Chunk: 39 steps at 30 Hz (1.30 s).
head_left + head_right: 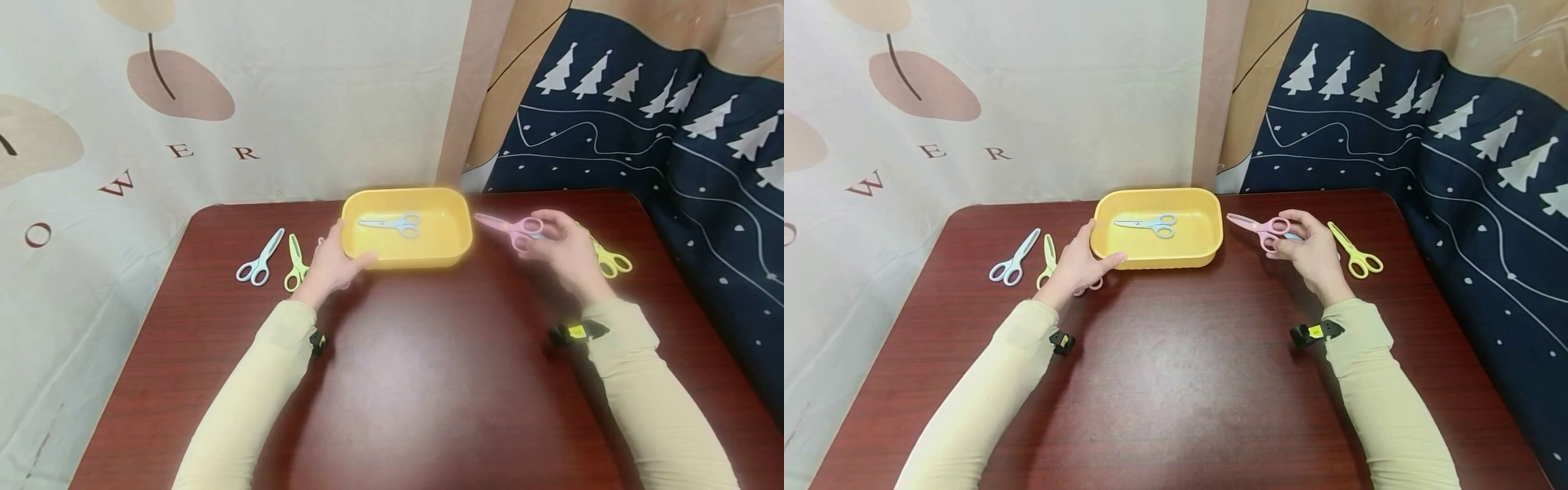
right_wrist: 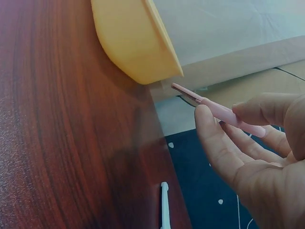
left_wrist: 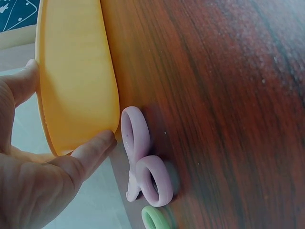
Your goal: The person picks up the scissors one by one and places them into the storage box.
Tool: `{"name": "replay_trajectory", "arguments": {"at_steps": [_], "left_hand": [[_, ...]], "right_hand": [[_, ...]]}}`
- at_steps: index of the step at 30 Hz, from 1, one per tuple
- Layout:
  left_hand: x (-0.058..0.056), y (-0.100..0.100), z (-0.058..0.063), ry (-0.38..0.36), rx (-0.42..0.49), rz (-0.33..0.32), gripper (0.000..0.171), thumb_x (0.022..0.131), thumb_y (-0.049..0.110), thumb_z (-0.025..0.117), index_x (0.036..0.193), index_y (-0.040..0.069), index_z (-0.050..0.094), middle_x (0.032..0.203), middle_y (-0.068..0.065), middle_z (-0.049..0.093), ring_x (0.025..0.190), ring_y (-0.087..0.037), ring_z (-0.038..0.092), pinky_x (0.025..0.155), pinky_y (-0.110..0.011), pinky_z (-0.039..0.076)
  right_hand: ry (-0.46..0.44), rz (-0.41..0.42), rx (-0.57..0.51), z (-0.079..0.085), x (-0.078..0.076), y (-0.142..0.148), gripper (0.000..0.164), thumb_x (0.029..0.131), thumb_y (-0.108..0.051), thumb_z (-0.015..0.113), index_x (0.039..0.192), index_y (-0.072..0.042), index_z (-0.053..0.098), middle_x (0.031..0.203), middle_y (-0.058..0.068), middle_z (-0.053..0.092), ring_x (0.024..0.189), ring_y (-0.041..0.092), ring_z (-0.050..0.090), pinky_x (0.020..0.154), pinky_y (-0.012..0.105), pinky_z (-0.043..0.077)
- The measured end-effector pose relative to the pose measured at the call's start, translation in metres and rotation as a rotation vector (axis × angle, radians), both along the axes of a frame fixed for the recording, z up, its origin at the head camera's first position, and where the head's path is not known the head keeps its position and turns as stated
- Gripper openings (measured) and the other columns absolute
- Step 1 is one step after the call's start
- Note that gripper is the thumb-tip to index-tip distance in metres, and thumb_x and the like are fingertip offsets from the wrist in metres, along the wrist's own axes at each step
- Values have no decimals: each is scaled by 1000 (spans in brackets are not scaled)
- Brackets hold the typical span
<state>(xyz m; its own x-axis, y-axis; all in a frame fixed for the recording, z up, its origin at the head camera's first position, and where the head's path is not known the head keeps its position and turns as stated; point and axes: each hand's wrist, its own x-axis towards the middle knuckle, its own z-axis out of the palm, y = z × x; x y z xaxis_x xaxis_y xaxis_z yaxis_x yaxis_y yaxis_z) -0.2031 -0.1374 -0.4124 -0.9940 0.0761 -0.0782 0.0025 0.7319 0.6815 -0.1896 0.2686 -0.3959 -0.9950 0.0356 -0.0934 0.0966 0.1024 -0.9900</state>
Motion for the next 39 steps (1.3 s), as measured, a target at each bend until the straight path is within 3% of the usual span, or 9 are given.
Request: {"name": "replay_trajectory", "arguments": {"at_steps": [7,15,28,39], "left_hand": [[0,0,-1,7,2,-6,103,91,40,74,162,-6,15,166,-27,25,152,-49,23,130,-53,8],[0,0,-1,12,7,-9,104,91,39,75,162,-5,14,166,-27,25,153,-47,24,130,-53,7],[1,-1,0,5,8,-8,104,91,40,74,162,-5,13,166,-27,25,153,-47,24,130,-51,6],[0,0,-1,3,3,-6,104,91,40,74,162,-6,13,166,-27,24,153,-47,22,130,-51,6]], "right_hand": [[13,18,-22,6,0,-2,54,88,-12,83,136,-12,57,119,8,71,89,21,77,81,39,64],[0,35,42,16,-1,-6,60,87,-19,84,140,-16,56,128,13,67,94,23,76,84,36,63],[12,73,18,31,-4,-16,60,87,-15,85,140,-16,57,130,14,67,99,19,75,83,33,63],[-18,112,130,46,-7,-27,63,87,-28,85,142,-25,57,136,8,65,112,24,69,89,28,61]]}}
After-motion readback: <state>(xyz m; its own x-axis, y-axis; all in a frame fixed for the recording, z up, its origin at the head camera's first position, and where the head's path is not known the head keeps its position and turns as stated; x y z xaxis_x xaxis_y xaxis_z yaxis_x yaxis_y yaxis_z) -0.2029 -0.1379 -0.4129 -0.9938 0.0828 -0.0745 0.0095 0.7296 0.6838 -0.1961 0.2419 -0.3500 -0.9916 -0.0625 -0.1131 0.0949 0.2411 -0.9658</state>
